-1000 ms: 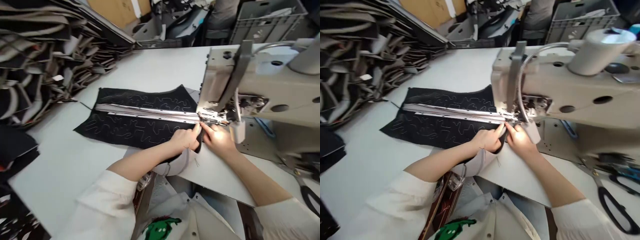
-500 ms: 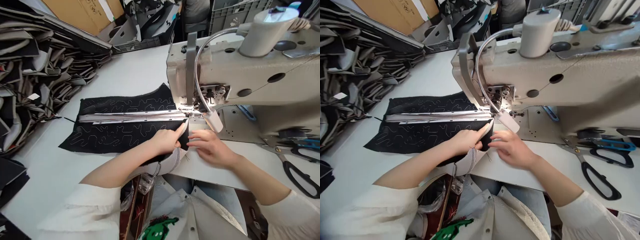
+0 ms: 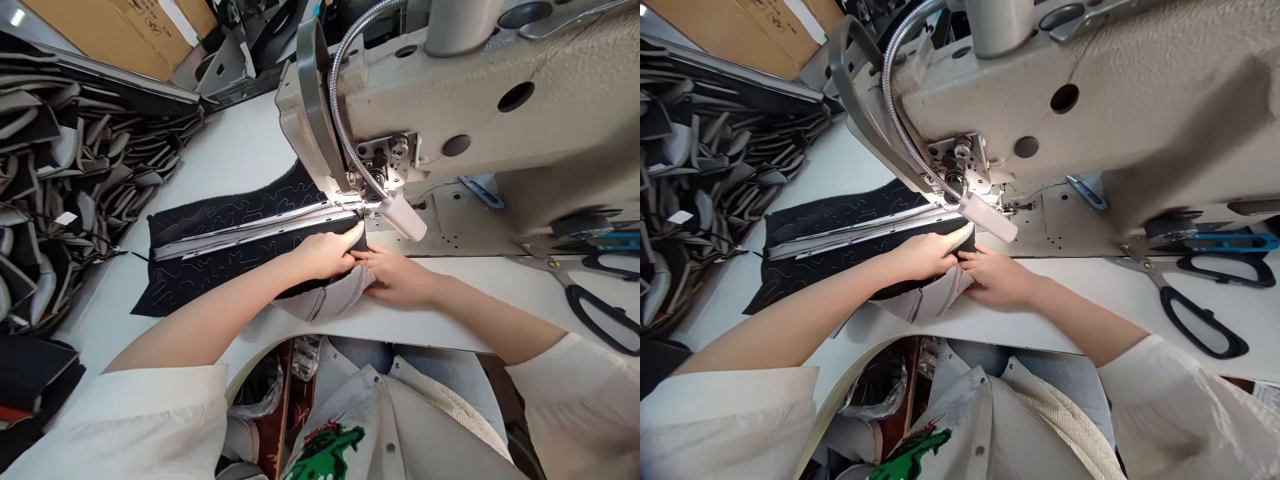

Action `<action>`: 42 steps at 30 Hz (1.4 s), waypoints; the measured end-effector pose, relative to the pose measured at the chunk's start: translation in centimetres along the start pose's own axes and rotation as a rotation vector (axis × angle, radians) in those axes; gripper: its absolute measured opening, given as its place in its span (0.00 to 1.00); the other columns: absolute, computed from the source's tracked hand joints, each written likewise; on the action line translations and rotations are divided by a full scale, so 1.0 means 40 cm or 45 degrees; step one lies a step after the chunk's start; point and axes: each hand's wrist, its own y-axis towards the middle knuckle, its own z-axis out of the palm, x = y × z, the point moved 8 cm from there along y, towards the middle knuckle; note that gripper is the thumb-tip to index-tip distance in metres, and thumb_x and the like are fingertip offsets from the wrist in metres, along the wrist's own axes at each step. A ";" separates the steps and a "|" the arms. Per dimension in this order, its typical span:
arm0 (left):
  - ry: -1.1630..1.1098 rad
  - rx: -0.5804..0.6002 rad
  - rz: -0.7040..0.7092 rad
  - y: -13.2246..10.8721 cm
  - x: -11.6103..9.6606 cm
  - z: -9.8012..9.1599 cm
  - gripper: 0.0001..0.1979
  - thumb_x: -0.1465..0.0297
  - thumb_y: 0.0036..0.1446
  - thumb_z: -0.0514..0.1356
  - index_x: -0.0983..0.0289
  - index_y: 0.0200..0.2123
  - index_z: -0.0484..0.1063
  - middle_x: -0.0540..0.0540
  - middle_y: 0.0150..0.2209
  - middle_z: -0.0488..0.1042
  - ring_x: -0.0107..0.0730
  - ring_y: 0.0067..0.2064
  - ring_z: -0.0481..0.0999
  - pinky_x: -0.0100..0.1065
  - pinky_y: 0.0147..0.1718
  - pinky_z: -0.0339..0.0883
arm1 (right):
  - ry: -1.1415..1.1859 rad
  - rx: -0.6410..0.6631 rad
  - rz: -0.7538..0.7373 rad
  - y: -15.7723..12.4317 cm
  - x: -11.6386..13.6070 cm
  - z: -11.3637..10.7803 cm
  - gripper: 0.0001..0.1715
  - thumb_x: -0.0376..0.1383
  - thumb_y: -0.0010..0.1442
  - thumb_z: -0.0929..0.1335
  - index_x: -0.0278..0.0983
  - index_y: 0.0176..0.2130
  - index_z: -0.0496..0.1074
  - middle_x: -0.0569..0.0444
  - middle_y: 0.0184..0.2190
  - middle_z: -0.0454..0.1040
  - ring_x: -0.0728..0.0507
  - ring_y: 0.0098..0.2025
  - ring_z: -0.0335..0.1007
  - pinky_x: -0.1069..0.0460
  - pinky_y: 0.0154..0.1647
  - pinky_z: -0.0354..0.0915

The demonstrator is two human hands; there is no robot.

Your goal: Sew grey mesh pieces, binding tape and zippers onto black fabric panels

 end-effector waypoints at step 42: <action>0.379 0.020 -0.038 0.022 -0.011 -0.027 0.34 0.72 0.59 0.50 0.60 0.67 0.43 0.60 0.39 0.77 0.46 0.41 0.78 0.37 0.38 0.67 | -0.665 -0.178 -0.020 0.071 0.009 0.090 0.22 0.36 0.66 0.61 0.25 0.54 0.69 0.40 0.51 0.72 0.34 0.55 0.64 0.39 0.60 0.56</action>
